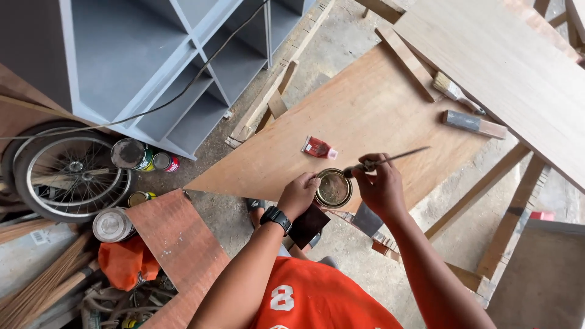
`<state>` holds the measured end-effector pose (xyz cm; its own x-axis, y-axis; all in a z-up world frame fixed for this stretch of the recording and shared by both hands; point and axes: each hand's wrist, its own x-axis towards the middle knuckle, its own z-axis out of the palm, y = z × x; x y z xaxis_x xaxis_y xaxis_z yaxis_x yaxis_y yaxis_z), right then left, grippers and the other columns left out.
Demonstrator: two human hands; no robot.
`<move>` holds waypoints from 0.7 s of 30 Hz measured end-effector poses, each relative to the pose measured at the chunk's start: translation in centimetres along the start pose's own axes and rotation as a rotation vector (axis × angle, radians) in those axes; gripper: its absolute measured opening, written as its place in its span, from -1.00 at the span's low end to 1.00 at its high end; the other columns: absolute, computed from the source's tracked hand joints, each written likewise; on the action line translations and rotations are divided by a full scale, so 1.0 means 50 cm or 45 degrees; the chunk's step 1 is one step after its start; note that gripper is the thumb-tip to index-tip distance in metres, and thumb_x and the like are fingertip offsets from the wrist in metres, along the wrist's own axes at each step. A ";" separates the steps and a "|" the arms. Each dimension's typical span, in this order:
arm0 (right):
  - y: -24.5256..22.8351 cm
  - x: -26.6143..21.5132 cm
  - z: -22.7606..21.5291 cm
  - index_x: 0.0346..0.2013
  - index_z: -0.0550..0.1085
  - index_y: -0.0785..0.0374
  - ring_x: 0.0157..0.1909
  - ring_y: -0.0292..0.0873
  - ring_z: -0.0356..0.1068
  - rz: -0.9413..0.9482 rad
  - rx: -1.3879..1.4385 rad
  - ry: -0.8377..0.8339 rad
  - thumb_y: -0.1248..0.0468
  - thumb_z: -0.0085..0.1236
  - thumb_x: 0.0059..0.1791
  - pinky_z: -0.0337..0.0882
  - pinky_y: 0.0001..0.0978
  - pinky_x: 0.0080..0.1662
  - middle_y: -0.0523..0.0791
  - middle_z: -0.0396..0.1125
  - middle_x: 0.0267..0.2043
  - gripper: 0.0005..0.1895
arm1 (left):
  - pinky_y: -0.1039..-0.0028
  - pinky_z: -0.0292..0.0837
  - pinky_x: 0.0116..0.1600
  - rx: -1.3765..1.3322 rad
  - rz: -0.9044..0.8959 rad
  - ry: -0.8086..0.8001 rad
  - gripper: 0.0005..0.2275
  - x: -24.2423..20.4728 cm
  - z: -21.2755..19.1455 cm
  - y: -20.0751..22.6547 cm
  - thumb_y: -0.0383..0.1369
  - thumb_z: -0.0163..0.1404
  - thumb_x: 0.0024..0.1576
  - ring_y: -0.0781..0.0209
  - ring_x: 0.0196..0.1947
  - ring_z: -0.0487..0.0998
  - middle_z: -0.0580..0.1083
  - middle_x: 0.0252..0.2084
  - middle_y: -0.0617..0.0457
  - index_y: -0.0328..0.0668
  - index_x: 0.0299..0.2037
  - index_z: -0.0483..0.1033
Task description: The person sands wooden boards with sandpaper, inspects the wood, and uses a screwdriver to open a small can of wood filler.
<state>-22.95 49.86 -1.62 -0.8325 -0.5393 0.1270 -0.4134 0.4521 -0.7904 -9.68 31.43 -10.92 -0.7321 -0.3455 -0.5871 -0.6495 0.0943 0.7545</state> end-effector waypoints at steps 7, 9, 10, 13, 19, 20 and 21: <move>-0.065 -0.074 0.046 -0.04 0.56 0.29 -0.11 0.23 0.54 -0.026 0.145 -0.145 0.44 0.41 -0.05 0.74 -0.04 -0.15 0.07 0.41 -0.13 -0.70 | 0.23 0.75 0.05 -0.884 -0.005 -0.290 -0.50 -0.049 -0.017 -0.022 -0.08 -0.32 0.49 -0.17 -0.10 0.76 0.63 0.04 -0.45 0.04 0.62 0.22; -0.092 -0.075 0.050 -0.05 0.56 0.21 -0.10 0.16 0.56 -0.129 0.068 -0.155 0.39 0.42 -0.04 0.74 -0.08 -0.18 -0.02 0.42 -0.12 -0.71 | 0.21 0.76 -0.01 -0.960 -0.032 -0.263 -0.53 -0.028 -0.005 -0.046 -0.09 -0.27 0.48 -0.17 -0.14 0.76 0.65 -0.03 -0.42 0.09 0.57 0.31; -0.104 -0.080 0.050 -0.06 0.57 0.13 -0.08 0.09 0.58 -0.227 -0.009 -0.164 0.33 0.43 -0.03 0.75 -0.12 -0.21 -0.10 0.42 -0.10 -0.73 | 0.18 0.77 -0.08 -1.036 -0.063 -0.239 -0.56 -0.021 0.004 -0.060 -0.09 -0.22 0.47 -0.18 -0.18 0.76 0.67 -0.10 -0.39 0.14 0.53 0.39; -0.102 -0.084 0.083 -0.12 0.56 0.13 -0.05 0.08 0.60 -0.404 -0.068 -0.208 0.31 0.44 -0.04 0.72 -0.14 -0.19 -0.12 0.45 -0.12 -0.76 | 0.13 0.77 -0.07 -1.040 -0.058 -0.225 -0.55 -0.014 0.009 -0.060 -0.09 -0.24 0.48 -0.23 -0.18 0.76 0.66 -0.10 -0.43 0.15 0.55 0.36; -0.115 0.009 0.024 -0.04 0.55 0.23 -0.18 0.19 0.55 -0.262 0.075 -0.002 0.43 0.43 -0.01 0.68 -0.10 -0.24 0.04 0.46 -0.14 -0.72 | 0.30 0.72 0.12 -0.536 -0.073 -0.163 -0.48 -0.075 -0.031 0.006 0.09 -0.02 0.35 0.03 -0.15 0.80 0.70 -0.03 -0.25 0.32 0.51 0.36; -0.114 0.023 0.003 -0.04 0.55 0.23 -0.18 0.19 0.55 -0.256 0.073 -0.002 0.43 0.43 -0.01 0.68 -0.10 -0.24 0.04 0.46 -0.14 -0.72 | 0.30 0.72 0.12 -0.535 -0.077 -0.168 -0.48 -0.038 -0.011 -0.026 0.09 -0.02 0.35 0.03 -0.15 0.80 0.70 -0.03 -0.25 0.32 0.51 0.36; -0.114 0.037 -0.017 -0.02 0.54 0.26 -0.17 0.14 0.52 -0.281 0.032 0.070 0.48 0.43 -0.01 0.69 -0.13 -0.20 0.02 0.44 -0.11 -0.70 | 0.41 0.72 0.07 -0.365 -0.057 -0.122 -0.49 -0.001 0.008 -0.059 0.05 -0.06 0.36 0.16 -0.22 0.80 0.72 -0.14 -0.11 0.35 0.53 0.33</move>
